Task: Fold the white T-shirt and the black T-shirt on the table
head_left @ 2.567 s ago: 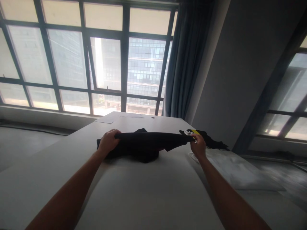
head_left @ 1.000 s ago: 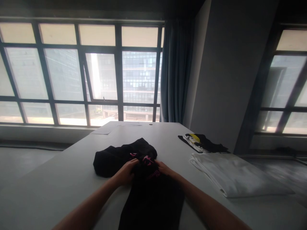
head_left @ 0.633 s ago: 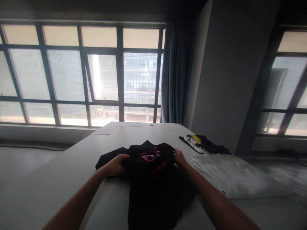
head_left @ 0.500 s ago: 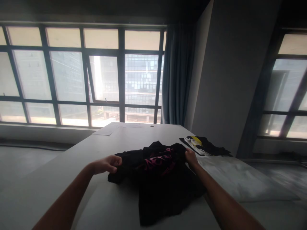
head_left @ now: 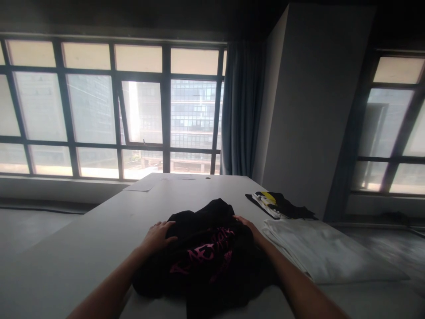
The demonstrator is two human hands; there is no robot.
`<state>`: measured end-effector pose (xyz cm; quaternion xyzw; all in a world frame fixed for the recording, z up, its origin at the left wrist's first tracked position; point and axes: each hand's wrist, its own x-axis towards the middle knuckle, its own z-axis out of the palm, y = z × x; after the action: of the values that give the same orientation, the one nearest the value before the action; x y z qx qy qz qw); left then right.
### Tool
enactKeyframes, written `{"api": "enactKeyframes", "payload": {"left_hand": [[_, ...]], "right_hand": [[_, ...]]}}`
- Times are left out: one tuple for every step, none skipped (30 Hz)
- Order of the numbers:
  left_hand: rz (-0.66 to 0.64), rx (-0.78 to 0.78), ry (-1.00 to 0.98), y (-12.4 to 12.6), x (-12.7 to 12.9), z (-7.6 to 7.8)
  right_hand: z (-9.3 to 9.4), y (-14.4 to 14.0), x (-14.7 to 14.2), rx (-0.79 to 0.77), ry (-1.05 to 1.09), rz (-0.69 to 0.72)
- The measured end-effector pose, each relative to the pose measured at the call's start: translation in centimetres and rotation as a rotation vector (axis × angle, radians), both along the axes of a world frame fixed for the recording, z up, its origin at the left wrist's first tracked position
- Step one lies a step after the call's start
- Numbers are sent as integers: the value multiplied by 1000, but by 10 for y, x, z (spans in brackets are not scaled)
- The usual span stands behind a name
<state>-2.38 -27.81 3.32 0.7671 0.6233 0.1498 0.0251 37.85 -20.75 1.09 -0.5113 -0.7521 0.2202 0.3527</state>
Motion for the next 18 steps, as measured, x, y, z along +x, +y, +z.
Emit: {"api": "enactKeyframes", "payload": {"left_hand": [[-15, 2, -2, 0, 0, 1], [-30, 17, -13, 0, -2, 3], [-35, 42, -33, 0, -5, 6], [-28, 77, -57, 0, -9, 10], [-1, 124, -84, 0, -14, 14], [47, 184, -119, 0, -21, 19], [112, 255, -166, 0, -29, 24], [185, 328, -230, 0, -38, 29], [266, 394, -311, 1, -48, 33], [359, 449, -401, 1, -59, 37], [466, 490, -493, 0, -70, 40], [575, 520, -576, -1, -80, 43], [681, 540, -646, -2, -90, 45], [774, 547, -701, -4, -98, 45], [844, 550, -738, -6, -104, 45], [892, 561, -749, -8, -109, 44], [922, 577, -732, -10, -113, 42], [941, 601, -691, -12, -114, 40]], "right_hand": [[-1, 0, -4, -1, -9, 40], [0, 0, -7, 4, -13, 58], [2, -1, -8, 19, -10, 55], [6, -2, -8, 48, 2, 26], [10, -3, -7, 87, 22, -24], [15, -4, -4, 134, 53, -92], [21, -5, 0, 184, 94, -171], [26, -6, 6, 230, 146, -257], [31, -7, 12, 269, 206, -337], [35, -8, 19, 300, 268, -407], [38, -8, 27, 324, 325, -462], [40, -8, 35, 338, 372, -500], [41, -8, 43, 338, 406, -516], [41, -8, 50, 318, 421, -504], [40, -9, 56, 276, 414, -464], [39, -9, 61, 217, 390, -407], [37, -9, 64, 146, 353, -346], [36, -10, 66, 75, 302, -297]]}}
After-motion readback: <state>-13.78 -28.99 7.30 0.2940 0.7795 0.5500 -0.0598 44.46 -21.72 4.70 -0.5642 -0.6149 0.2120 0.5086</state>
